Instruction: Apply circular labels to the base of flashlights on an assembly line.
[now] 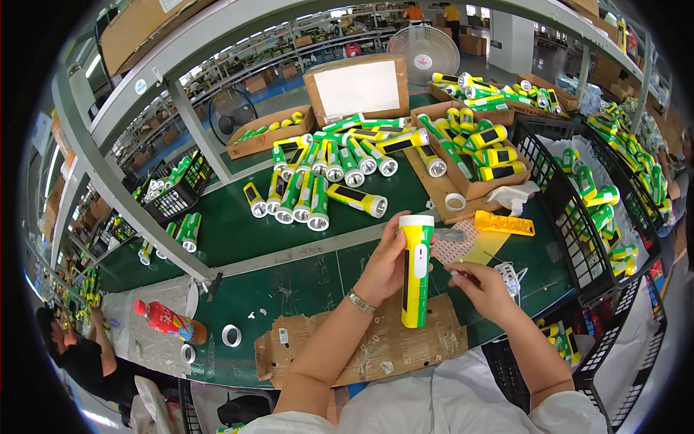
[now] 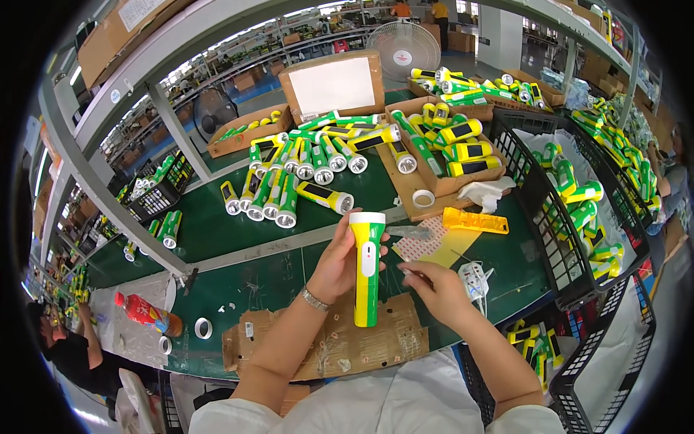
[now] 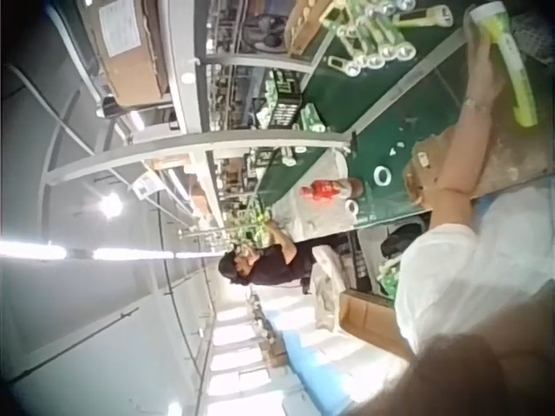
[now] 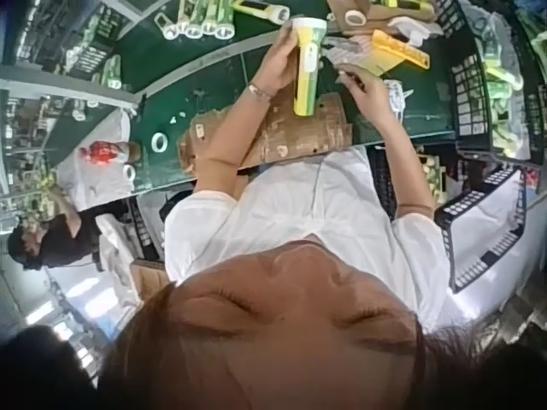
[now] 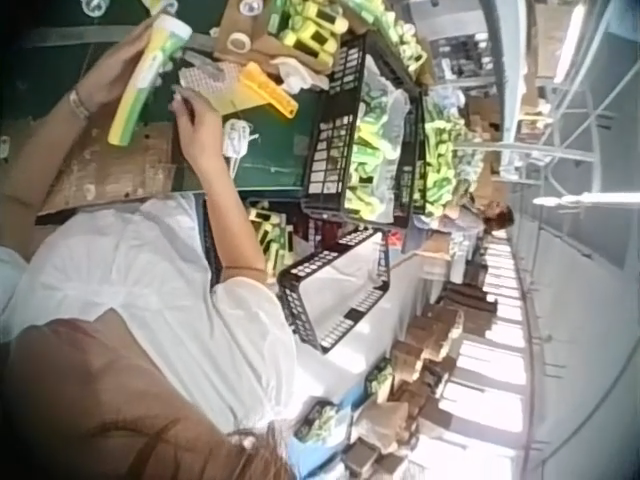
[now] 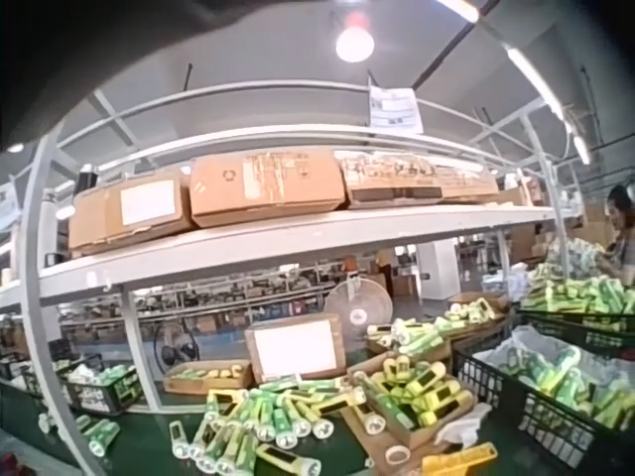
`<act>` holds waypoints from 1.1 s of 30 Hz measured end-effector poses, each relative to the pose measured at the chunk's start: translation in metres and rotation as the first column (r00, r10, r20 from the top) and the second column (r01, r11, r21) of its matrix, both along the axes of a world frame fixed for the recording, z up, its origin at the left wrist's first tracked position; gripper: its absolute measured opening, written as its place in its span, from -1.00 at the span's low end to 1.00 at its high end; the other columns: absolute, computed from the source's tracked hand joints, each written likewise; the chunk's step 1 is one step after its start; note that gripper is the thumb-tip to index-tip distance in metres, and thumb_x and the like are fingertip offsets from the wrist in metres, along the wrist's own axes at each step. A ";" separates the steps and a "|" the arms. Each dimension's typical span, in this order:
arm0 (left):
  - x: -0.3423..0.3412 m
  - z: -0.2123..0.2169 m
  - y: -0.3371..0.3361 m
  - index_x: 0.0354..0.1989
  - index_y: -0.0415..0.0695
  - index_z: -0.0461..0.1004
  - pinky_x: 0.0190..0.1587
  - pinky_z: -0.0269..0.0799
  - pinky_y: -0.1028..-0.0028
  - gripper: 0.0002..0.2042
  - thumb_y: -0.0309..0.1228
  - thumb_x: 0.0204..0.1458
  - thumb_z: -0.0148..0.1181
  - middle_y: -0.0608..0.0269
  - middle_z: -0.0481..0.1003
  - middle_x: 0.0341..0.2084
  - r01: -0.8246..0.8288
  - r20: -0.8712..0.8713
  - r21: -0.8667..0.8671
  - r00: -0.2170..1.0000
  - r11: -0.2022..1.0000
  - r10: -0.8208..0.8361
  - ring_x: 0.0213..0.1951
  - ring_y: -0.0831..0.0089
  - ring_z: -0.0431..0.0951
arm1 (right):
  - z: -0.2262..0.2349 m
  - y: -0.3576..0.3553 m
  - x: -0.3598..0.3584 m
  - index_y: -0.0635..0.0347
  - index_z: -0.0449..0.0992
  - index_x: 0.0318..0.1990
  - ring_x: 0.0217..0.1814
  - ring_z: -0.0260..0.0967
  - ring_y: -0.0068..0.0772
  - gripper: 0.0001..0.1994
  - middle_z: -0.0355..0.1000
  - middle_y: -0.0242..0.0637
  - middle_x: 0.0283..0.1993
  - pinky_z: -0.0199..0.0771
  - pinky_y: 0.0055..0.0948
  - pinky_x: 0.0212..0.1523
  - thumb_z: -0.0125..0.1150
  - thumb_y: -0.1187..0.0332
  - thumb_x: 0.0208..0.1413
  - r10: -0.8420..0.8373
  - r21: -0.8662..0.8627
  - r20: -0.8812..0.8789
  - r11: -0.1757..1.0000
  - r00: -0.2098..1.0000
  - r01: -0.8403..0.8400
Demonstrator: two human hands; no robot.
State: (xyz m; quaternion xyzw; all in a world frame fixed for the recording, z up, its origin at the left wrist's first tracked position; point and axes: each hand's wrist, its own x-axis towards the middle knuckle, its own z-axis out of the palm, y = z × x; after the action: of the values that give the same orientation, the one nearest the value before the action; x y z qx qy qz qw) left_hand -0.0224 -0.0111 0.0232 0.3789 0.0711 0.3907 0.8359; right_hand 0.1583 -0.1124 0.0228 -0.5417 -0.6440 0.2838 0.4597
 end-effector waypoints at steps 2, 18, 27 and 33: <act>0.003 -0.003 -0.002 0.19 0.12 -0.04 -0.11 0.40 0.34 -0.57 -0.23 0.16 -0.14 0.03 0.32 -0.05 0.036 0.014 -0.001 0.999 0.999 -0.036 -0.09 0.28 0.42 | 0.010 0.004 -0.012 0.35 0.42 -0.25 -0.54 0.35 -0.53 -0.86 0.44 -0.28 -0.48 0.31 -0.57 -0.48 0.11 0.49 0.02 0.018 0.221 -0.020 0.975 1.000 -0.013; 0.004 -0.002 -0.012 0.05 0.03 0.06 -0.14 0.36 0.48 -0.62 -0.40 0.09 0.03 0.19 0.32 -0.14 -0.089 -0.169 0.225 0.977 0.970 0.129 -0.13 0.49 0.37 | 0.069 0.008 -0.010 0.19 0.49 -0.53 -0.52 0.42 -0.25 -0.84 0.45 -0.27 -0.57 0.41 -0.33 -0.46 0.18 0.28 -0.18 -0.100 -0.025 0.441 0.992 0.892 0.123; 0.000 0.010 -0.013 0.04 -0.08 0.09 -0.09 0.33 0.49 -0.61 -0.42 0.06 0.07 0.18 0.29 -0.14 -0.080 -0.292 0.462 0.927 0.884 0.236 -0.10 0.47 0.33 | 0.070 0.010 -0.006 0.21 0.49 -0.55 -0.51 0.41 -0.27 -0.82 0.44 -0.26 -0.57 0.39 -0.37 -0.45 0.17 0.27 -0.20 0.025 -0.150 0.389 0.988 0.921 0.036; 0.000 0.011 -0.014 0.11 -0.06 0.07 -0.11 0.34 0.50 -0.56 -0.42 0.07 0.05 0.19 0.30 -0.13 -0.013 -0.356 0.596 0.892 0.803 0.279 -0.10 0.49 0.34 | 0.057 0.015 0.000 0.25 0.48 -0.54 -0.55 0.39 -0.37 -0.82 0.43 -0.27 -0.59 0.36 -0.45 -0.46 0.19 0.29 -0.16 0.078 -0.214 0.216 0.976 0.973 -0.030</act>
State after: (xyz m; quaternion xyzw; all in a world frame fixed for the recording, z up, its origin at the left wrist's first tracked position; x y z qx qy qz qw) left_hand -0.0221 -0.0249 0.0337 0.6838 0.1599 0.3658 0.6107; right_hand 0.1588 -0.0976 0.0798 -0.5976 -0.6726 0.2999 0.3171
